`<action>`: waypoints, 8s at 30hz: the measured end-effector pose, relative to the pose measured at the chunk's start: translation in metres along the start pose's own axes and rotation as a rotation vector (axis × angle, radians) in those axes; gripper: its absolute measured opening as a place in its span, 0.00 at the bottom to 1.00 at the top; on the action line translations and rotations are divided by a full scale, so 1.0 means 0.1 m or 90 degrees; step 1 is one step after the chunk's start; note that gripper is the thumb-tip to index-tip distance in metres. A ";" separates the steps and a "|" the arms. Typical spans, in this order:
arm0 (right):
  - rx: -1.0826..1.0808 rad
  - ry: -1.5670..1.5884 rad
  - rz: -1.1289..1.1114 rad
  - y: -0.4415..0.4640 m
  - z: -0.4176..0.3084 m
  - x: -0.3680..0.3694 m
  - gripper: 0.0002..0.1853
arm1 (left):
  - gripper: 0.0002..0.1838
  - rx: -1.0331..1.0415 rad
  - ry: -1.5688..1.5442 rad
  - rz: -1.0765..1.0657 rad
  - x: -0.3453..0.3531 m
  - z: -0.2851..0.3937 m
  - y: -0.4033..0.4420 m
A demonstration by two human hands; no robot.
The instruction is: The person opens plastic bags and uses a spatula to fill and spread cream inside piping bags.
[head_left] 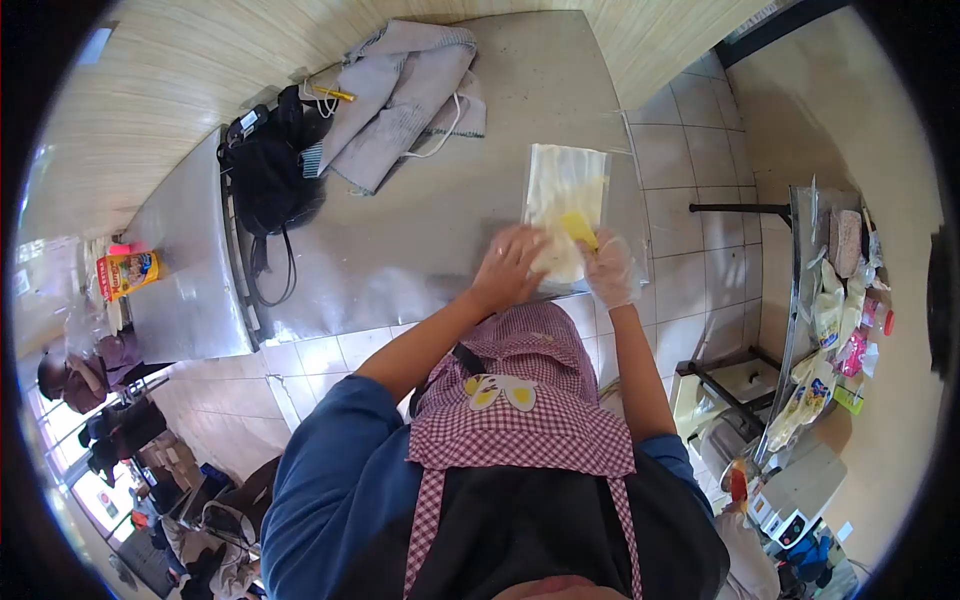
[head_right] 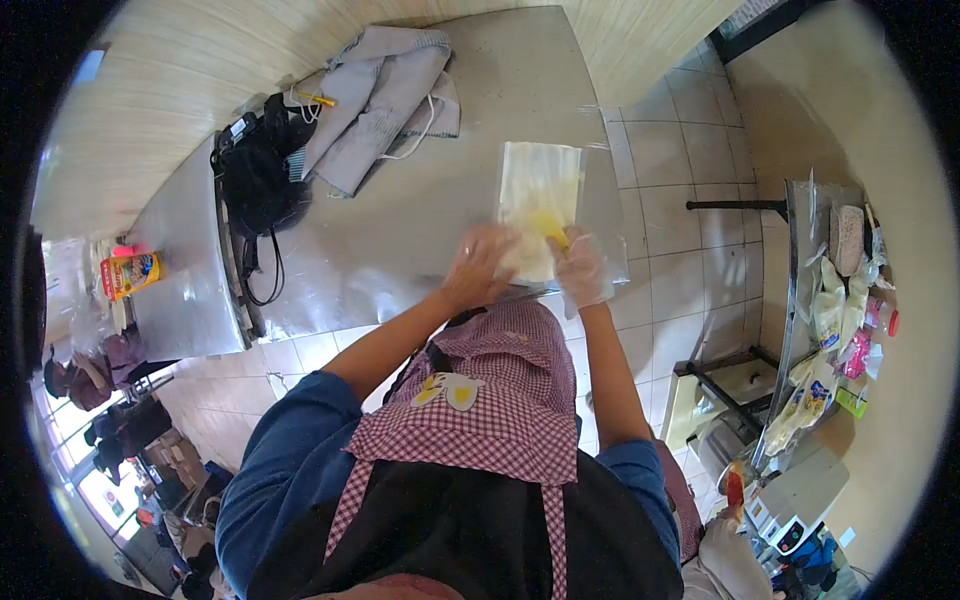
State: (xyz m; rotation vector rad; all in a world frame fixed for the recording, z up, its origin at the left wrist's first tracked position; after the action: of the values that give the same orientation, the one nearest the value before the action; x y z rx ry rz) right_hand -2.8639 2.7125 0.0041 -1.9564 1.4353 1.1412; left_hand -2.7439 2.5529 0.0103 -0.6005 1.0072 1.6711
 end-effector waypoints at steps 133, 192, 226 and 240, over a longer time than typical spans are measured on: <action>-0.625 -0.414 0.189 0.47 0.41 0.51 0.20 | 0.31 0.237 0.156 -0.101 0.61 0.18 -0.56; 0.640 -0.053 0.030 -3.45 3.49 -1.15 0.16 | 0.26 0.153 -0.111 -0.388 1.43 1.29 -0.68; 0.317 -0.643 0.386 -1.19 7.19 -3.91 0.12 | 0.26 -0.443 -0.779 -0.503 2.02 1.32 -2.07; 0.446 -0.553 0.126 -1.09 6.29 -4.24 0.12 | 0.29 -0.832 -0.692 -0.720 2.13 1.12 -3.06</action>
State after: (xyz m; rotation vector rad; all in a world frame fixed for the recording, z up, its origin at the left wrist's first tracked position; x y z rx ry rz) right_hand -3.0313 3.4600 -0.0051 -0.7053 1.2735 1.1352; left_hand -2.5161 2.7884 -0.1988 -0.6753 -1.1708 1.0444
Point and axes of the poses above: each hand's wrist, its own y-axis towards the middle knuckle, its own x-axis out of the palm, z = x × y, the point moved 3 cm from there along y, towards the middle knuckle, and after that the axes turned 12 degrees about z, right-handed, at the moved point
